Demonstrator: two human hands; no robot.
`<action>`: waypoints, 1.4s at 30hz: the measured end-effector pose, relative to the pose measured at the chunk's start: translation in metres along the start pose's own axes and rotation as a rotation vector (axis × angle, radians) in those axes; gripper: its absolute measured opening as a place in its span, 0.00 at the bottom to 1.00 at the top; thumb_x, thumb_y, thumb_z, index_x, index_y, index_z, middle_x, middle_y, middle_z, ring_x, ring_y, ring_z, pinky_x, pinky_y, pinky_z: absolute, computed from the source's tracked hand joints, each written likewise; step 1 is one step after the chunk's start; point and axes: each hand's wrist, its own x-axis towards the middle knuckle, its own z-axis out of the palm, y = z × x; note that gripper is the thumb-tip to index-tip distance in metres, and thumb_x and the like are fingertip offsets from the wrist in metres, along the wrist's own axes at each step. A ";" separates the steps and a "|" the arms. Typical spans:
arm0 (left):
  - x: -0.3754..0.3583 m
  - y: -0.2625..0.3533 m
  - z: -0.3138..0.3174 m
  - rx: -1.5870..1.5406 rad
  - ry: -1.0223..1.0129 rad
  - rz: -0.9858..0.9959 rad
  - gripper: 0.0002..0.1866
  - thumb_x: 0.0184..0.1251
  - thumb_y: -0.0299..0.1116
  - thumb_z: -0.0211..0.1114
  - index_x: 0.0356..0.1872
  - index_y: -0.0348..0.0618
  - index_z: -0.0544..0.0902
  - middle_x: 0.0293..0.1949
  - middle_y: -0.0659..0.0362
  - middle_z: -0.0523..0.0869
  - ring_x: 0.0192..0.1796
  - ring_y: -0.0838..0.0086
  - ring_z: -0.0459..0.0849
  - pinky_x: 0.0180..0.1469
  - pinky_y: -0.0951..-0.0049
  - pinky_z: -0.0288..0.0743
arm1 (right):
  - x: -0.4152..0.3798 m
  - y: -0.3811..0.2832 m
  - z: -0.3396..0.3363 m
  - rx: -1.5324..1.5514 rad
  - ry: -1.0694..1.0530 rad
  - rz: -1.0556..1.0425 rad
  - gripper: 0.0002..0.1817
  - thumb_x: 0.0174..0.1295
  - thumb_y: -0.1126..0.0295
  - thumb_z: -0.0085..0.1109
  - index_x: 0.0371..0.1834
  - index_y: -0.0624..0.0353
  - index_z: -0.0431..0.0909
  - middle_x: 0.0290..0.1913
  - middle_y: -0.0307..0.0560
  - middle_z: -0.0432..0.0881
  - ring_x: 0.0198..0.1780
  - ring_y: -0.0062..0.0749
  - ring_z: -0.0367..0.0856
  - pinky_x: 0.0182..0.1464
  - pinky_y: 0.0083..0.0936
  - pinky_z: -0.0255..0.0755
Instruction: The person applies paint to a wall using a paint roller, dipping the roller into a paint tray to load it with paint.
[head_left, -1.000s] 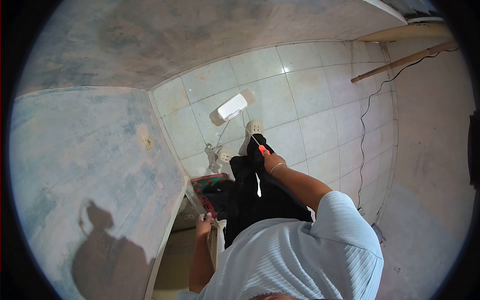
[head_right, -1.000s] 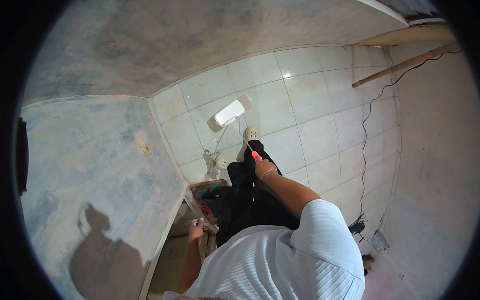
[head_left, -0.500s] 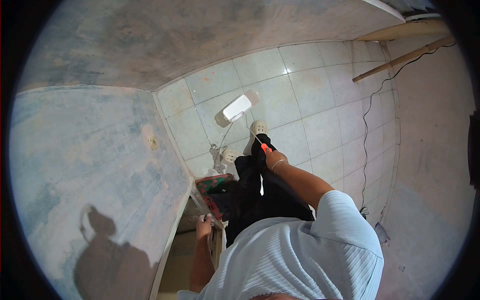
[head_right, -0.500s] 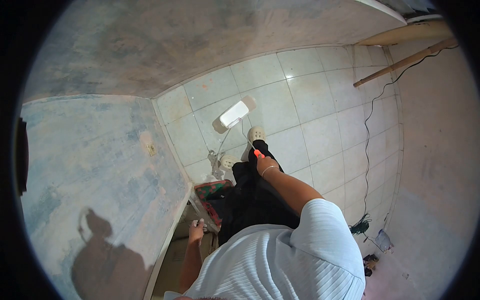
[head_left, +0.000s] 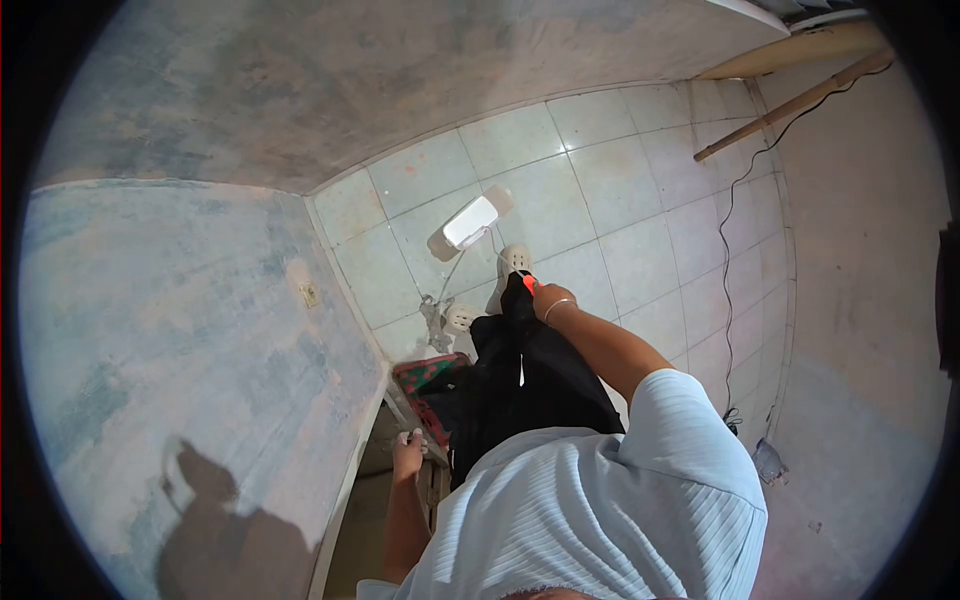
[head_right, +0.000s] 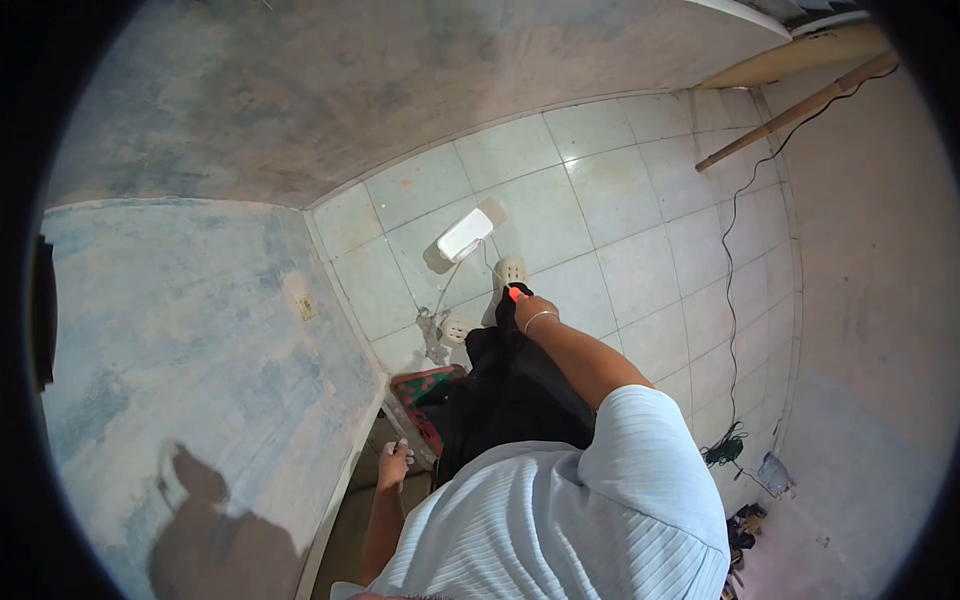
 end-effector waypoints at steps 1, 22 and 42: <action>0.006 -0.007 -0.002 0.001 0.000 -0.001 0.17 0.69 0.41 0.58 0.41 0.33 0.77 0.33 0.54 0.83 0.37 0.68 0.81 0.42 0.67 0.72 | 0.006 -0.001 -0.004 -0.008 0.001 -0.012 0.18 0.66 0.68 0.42 0.55 0.62 0.74 0.46 0.56 0.83 0.49 0.47 0.83 0.49 0.39 0.77; 0.026 -0.029 -0.002 0.105 0.064 0.074 0.22 0.66 0.42 0.60 0.47 0.29 0.76 0.38 0.49 0.83 0.40 0.67 0.82 0.44 0.68 0.74 | 0.030 0.011 -0.039 -0.045 -0.007 0.003 0.17 0.64 0.68 0.45 0.50 0.63 0.77 0.46 0.57 0.83 0.50 0.46 0.83 0.50 0.37 0.77; -0.015 0.025 0.029 -0.039 0.000 0.056 0.18 0.68 0.45 0.59 0.46 0.40 0.76 0.32 0.60 0.80 0.29 0.75 0.78 0.29 0.73 0.70 | 0.068 0.016 -0.038 -0.037 -0.043 0.008 0.17 0.64 0.66 0.44 0.46 0.60 0.82 0.50 0.54 0.83 0.52 0.44 0.82 0.52 0.35 0.76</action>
